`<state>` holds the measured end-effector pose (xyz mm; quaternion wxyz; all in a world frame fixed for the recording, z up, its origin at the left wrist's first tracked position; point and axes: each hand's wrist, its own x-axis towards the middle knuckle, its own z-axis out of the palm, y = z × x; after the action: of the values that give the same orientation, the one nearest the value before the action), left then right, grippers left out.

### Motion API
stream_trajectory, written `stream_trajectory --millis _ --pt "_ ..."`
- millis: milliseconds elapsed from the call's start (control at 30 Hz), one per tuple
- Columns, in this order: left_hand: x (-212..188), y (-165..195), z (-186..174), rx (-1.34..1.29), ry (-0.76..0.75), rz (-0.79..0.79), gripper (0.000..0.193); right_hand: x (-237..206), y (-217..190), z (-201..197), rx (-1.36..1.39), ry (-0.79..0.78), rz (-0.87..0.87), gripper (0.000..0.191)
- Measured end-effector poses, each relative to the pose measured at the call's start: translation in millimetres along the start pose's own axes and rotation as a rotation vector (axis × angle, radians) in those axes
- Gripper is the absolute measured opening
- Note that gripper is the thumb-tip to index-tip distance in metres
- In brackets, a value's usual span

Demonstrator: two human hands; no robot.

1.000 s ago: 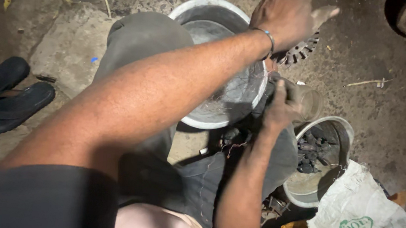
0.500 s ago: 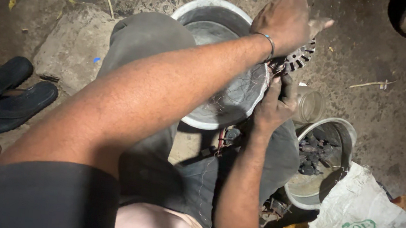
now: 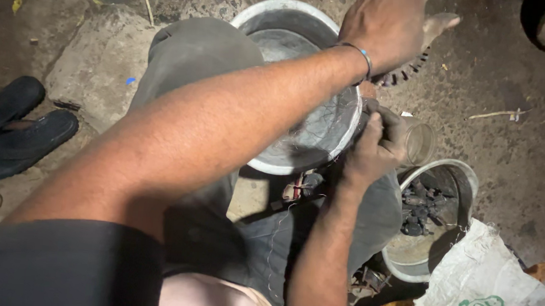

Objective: The person sits on the ground and winds thin wire around the slots of a motor armature, guiding the wire by hand and turning the armature as they work. A basin of small dark parts and a plastic sack sit beside them on the floor.

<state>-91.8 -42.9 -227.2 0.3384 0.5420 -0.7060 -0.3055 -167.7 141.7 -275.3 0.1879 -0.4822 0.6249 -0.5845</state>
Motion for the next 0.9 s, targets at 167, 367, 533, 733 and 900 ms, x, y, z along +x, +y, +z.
stream_trajectory --millis 167,367,533,733,900 --pt "-5.8 -0.7 1.6 0.114 0.152 0.176 0.053 -0.8 -4.7 -12.7 0.044 0.069 -0.051 0.008" --pt "-2.5 4.5 -7.9 -0.003 -0.194 -0.103 0.050 11.7 34.4 -13.3 -0.159 -0.002 0.033 0.010" --pt "-7.1 3.1 -8.4 0.037 -0.062 -0.054 0.055 7.0 34.0 -5.8 -0.023 -0.157 0.009 0.030" --pt "-8.3 -0.5 -2.7 -0.038 -0.059 -0.073 0.053 -0.1 23.0 7.1 -0.042 0.003 -0.093 0.019" --pt "-13.8 3.9 -12.1 0.015 -0.130 -0.055 0.051 0.4 30.6 12.8 -0.051 -0.031 0.022 0.019"
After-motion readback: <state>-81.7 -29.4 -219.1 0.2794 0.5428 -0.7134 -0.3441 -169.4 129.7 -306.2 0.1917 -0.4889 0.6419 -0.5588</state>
